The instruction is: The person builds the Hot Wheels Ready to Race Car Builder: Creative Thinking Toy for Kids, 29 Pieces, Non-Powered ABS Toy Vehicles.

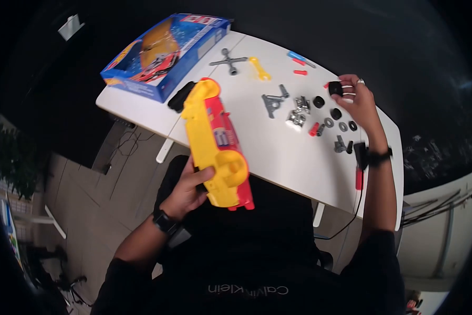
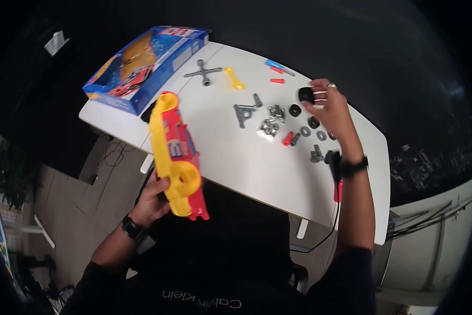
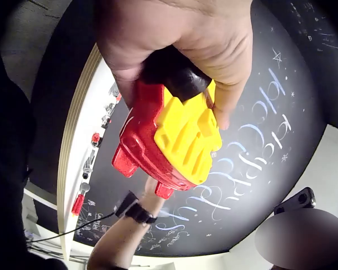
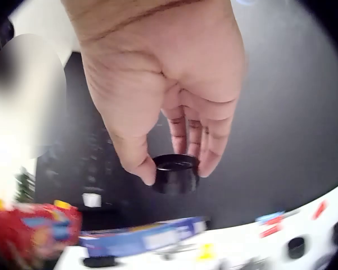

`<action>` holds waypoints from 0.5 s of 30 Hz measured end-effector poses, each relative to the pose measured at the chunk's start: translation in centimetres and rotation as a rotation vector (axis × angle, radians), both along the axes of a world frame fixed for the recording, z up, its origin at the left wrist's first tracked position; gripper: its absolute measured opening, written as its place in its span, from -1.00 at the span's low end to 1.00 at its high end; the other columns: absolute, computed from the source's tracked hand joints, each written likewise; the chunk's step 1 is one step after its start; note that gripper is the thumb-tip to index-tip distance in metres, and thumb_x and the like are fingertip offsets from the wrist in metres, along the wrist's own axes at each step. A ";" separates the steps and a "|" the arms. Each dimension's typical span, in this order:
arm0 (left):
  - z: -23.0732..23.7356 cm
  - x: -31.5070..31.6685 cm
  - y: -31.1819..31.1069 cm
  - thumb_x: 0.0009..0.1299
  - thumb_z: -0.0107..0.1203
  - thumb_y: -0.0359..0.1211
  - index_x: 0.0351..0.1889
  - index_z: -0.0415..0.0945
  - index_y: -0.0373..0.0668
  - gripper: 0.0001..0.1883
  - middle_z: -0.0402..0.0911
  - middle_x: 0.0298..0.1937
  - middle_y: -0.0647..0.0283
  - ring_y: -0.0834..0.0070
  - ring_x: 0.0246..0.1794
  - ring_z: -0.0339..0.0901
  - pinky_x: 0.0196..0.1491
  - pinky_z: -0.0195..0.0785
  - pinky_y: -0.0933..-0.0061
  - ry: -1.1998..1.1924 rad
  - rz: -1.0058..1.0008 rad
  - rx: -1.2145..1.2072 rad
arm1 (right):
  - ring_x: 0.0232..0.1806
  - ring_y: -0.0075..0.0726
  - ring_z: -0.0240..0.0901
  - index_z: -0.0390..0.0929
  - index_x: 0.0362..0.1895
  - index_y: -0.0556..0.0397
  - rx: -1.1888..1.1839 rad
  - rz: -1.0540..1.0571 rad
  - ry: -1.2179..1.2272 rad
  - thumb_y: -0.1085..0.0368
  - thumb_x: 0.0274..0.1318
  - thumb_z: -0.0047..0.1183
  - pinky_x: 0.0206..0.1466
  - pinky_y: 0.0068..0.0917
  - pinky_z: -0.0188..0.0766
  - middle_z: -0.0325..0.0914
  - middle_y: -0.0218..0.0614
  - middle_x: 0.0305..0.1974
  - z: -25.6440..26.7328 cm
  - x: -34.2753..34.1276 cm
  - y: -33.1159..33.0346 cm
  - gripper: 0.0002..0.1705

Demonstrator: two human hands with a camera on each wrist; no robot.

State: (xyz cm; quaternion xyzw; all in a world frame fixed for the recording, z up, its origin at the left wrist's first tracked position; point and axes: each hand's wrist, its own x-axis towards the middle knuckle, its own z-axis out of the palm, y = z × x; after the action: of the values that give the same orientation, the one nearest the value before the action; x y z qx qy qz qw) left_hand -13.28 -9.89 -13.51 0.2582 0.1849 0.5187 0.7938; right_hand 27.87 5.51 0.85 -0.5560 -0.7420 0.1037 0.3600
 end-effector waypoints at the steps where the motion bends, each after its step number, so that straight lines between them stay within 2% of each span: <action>1: 0.5 0.2 0.0 0.42 0.35 -0.44 0.57 0.09 -0.03 -0.17 0.44 0.44 0.13 0.21 0.45 0.46 0.43 0.42 0.02 -0.006 -0.019 -0.027 | -0.04 -0.35 0.66 0.60 0.07 0.16 0.016 0.235 0.030 0.52 0.04 0.40 0.05 -0.39 0.66 0.67 -0.25 0.00 0.7 -3.4 -2.9 -0.54; 2: 0.5 0.4 0.1 0.41 0.34 -0.49 0.58 0.05 -0.02 -0.15 0.44 0.45 0.14 0.22 0.46 0.45 0.44 0.41 0.03 -0.019 -0.024 -0.027 | 0.01 -0.38 0.63 0.62 0.07 0.12 -0.014 0.434 0.096 0.46 -0.02 0.49 0.09 -0.37 0.64 0.67 -0.27 0.02 1.0 -6.4 -6.1 -0.49; 4: 0.9 1.0 0.1 0.41 0.34 -0.49 0.58 0.05 -0.02 -0.14 0.43 0.45 0.14 0.22 0.46 0.45 0.44 0.41 0.03 0.000 -0.033 0.020 | 0.01 -0.33 0.65 0.65 0.13 0.01 -0.120 0.570 0.125 0.36 -0.07 0.54 0.10 -0.37 0.62 0.68 -0.28 0.02 2.1 -11.9 -12.2 -0.40; 5: 1.1 1.3 0.1 0.40 0.35 -0.50 0.58 0.04 -0.02 -0.13 0.42 0.45 0.15 0.23 0.46 0.45 0.45 0.41 0.03 0.018 -0.047 0.066 | 0.04 -0.30 0.67 0.67 0.14 0.05 -0.145 0.582 0.071 0.41 -0.10 0.55 0.13 -0.39 0.64 0.68 -0.24 0.03 2.6 -13.7 -14.1 -0.38; 7: 1.6 1.5 0.1 0.38 0.37 -0.50 0.57 0.05 -0.02 -0.12 0.43 0.45 0.14 0.24 0.45 0.46 0.45 0.40 0.06 0.036 -0.057 0.105 | 0.02 -0.19 0.68 0.67 0.17 0.01 -0.105 0.551 0.048 0.33 -0.05 0.55 0.11 -0.37 0.65 0.70 -0.18 0.01 1.8 -15.6 -15.8 -0.38; 12: 0.6 2.1 0.1 0.34 0.44 -0.46 0.56 0.05 -0.04 -0.08 0.39 0.47 0.14 0.27 0.46 0.43 0.47 0.38 0.11 0.028 -0.034 0.184 | 0.07 -0.11 0.65 0.66 0.22 -0.04 -0.044 0.479 -0.117 0.11 -0.07 0.57 0.15 -0.27 0.59 0.69 -0.20 0.01 0.6 -16.2 -17.0 -0.29; 15: 0.3 2.4 0.0 0.33 0.44 -0.42 0.55 0.06 -0.06 -0.09 0.40 0.46 0.13 0.27 0.46 0.44 0.45 0.39 0.10 0.033 -0.004 0.175 | 0.04 -0.01 0.61 0.59 0.27 0.00 0.043 0.535 -0.015 0.09 0.02 0.50 0.13 -0.22 0.57 0.65 -0.14 -0.02 0.0 -15.2 -17.2 -0.29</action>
State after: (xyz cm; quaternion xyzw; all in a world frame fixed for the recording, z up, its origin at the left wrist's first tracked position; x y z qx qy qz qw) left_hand -10.84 -9.88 -13.21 0.3356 0.1516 0.5269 0.7660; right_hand 12.64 -11.68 0.86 -0.3331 -0.8671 0.1756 0.3261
